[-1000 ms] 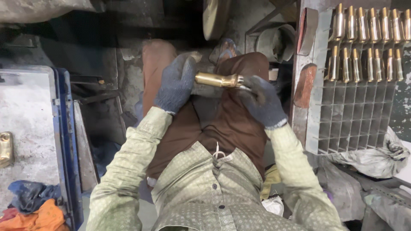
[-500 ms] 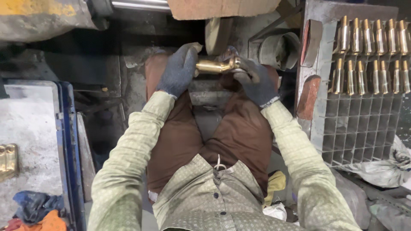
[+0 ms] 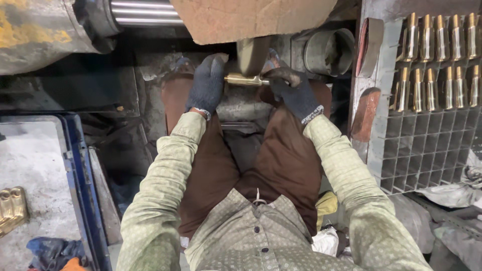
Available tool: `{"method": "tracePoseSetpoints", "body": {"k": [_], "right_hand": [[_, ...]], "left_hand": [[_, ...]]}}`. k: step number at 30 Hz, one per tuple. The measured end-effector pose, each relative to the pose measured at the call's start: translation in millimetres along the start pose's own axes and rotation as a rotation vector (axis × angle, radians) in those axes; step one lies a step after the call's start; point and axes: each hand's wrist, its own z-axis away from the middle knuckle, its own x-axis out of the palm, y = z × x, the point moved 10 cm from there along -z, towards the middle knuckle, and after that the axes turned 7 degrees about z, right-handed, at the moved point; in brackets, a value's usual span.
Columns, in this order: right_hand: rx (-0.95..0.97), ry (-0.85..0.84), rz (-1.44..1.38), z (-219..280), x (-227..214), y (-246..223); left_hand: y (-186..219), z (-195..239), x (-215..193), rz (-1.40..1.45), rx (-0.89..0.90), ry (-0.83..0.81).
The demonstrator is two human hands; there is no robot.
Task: The person polishes brass hardware components by holding them against a rotating buffing wheel, turning and shifting the parts to cover all surfaces.
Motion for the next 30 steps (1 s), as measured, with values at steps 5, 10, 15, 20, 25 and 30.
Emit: {"method": "tracePoseSetpoints", "body": {"k": [5,10,15,20,25,30], "right_hand": [[0.139,-0.043,-0.285,-1,7,5],[0.286,0.019,-0.315,-1,10,-4],[0.209,-0.027,-0.404,31,12,-38],[-0.558,0.200,0.529,126,-17,-108],[-0.629,0.346,0.816,134,-27,-105],[-0.474,0.236,0.602,75,-37,-92]], "left_hand": [[-29,-1,0,-0.043,-0.165,0.012],[2,-5,-1,-0.077,0.118,0.046],[9,29,2,0.215,-0.227,-0.035],[45,86,19,0.454,-0.176,-0.215],[50,68,29,0.171,0.047,-0.184],[22,26,35,0.127,-0.049,-0.175]]}}
